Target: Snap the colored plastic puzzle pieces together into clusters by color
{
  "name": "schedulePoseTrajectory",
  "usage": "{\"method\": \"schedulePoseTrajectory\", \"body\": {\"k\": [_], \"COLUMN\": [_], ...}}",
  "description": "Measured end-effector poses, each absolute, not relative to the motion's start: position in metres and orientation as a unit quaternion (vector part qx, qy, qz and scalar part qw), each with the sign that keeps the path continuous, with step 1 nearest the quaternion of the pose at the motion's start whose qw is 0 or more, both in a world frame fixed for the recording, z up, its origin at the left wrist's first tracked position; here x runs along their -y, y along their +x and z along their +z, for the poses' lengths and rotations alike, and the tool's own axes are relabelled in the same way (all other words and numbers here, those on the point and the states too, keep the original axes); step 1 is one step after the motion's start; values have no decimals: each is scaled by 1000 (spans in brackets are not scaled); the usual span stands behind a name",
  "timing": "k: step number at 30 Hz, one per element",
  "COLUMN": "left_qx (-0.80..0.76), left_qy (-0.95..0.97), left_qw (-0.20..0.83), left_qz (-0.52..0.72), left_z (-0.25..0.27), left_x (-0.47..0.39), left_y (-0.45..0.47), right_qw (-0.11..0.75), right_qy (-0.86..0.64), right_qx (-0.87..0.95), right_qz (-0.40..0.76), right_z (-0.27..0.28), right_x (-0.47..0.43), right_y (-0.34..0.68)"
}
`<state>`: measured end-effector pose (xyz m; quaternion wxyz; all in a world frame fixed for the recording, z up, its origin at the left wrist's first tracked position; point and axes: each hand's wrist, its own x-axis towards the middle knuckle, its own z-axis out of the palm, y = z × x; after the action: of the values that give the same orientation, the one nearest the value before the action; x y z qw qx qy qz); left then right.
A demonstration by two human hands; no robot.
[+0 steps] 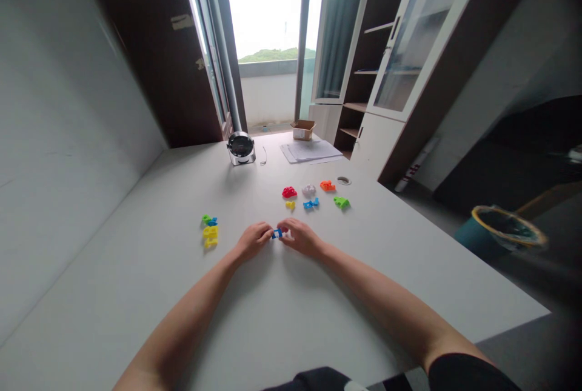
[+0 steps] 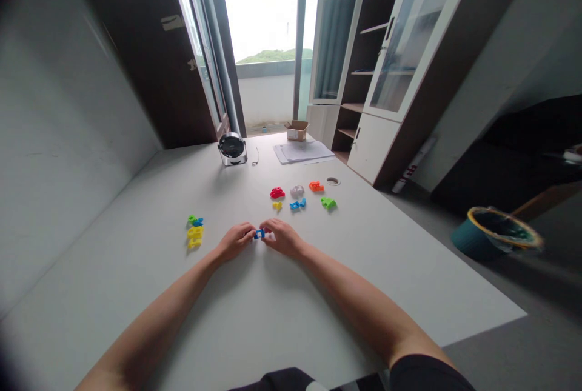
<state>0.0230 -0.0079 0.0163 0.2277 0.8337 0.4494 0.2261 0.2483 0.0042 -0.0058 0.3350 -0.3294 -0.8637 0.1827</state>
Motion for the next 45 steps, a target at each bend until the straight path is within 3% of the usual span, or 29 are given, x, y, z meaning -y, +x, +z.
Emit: {"method": "schedulePoseTrajectory", "body": {"k": [45], "left_qx": [-439], "left_qy": [836], "left_qw": [229], "left_qz": [236], "left_z": [16], "left_x": [10], "left_y": [21], "right_qw": [332], "right_qy": [-339], "right_qx": [862], "right_qz": [181], "right_z": [-8], "right_x": [-8], "right_y": [250]}}
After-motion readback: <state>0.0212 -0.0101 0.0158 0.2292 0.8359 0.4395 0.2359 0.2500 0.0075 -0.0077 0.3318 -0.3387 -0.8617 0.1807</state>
